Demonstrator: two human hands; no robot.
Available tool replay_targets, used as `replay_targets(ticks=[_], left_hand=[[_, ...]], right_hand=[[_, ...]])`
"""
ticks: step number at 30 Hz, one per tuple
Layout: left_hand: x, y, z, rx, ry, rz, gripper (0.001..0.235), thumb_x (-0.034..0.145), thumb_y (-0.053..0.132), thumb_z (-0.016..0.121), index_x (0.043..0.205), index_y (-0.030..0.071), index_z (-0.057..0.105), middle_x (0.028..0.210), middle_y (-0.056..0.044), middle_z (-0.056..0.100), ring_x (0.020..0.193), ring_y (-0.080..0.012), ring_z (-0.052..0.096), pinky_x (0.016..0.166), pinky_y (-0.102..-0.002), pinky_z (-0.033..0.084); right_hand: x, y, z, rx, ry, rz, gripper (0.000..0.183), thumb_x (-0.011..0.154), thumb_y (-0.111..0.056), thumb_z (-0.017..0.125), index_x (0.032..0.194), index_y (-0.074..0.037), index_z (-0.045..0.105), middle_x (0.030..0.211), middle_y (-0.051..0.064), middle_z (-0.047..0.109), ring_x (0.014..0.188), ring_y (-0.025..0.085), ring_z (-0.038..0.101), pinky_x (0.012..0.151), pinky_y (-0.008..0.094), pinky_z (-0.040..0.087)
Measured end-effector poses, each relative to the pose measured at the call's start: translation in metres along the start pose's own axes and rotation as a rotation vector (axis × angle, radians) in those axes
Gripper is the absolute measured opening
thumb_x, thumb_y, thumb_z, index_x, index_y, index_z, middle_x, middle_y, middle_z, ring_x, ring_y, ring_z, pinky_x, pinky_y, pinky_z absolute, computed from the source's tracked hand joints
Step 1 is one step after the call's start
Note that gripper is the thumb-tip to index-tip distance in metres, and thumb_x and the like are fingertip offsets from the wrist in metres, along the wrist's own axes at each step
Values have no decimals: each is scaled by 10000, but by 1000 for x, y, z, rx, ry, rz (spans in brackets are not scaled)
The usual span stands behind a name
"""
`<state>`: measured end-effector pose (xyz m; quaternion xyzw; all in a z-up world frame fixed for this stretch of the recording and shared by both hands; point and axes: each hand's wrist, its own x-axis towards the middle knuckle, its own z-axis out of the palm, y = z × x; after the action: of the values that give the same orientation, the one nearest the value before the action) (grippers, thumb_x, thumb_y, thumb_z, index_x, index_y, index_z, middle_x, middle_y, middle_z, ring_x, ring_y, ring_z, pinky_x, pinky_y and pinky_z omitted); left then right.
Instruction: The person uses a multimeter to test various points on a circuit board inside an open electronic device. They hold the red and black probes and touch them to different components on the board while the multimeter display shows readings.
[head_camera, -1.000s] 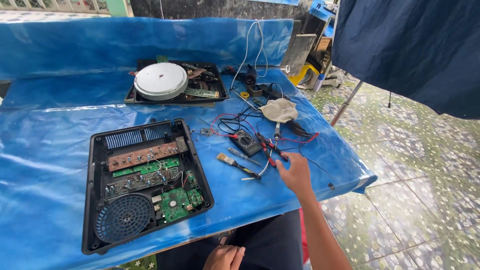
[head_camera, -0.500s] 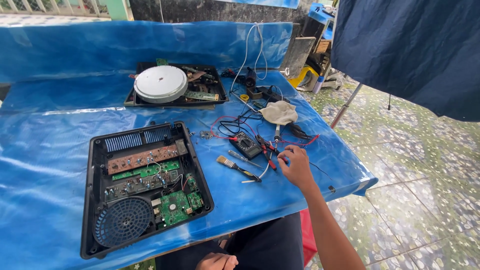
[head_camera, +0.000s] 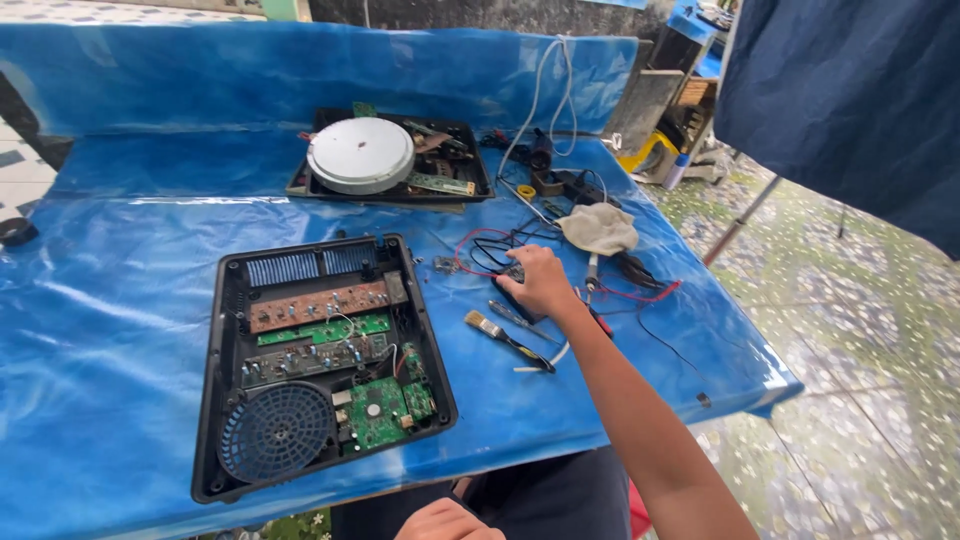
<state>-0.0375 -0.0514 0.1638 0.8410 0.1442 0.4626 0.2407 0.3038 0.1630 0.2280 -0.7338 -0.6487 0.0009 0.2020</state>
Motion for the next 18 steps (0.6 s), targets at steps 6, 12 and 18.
replay_targets(ticks=[6,12,18], left_hand=[[33,-27,-61,171,-177,117,424,1116,304,518,743,188,684,673,36,712,583,-115,636,626,-266,488],[108,-20,-129,246,-290,242,243,1104,282,560,1079,141,756,896,-26,825,708,-136,792,633,-297,635],[200,-49,-136,488,-229,55,678,1027,353,576,1583,68,314,1576,-219,456,1070,-235,683,829,-401,596]], right_hand=[[38,1,44,-163,-121,22,422,895,-453,743,1185,-146,757,1233,152,665,1223,402,531,1017,537,457],[30,-10,42,209,65,60,141,875,-278,682,912,-160,750,960,13,758,998,271,637,966,484,368],[2,-50,-16,528,185,25,131,947,-248,712,977,-122,734,949,18,748,900,167,662,798,326,509]])
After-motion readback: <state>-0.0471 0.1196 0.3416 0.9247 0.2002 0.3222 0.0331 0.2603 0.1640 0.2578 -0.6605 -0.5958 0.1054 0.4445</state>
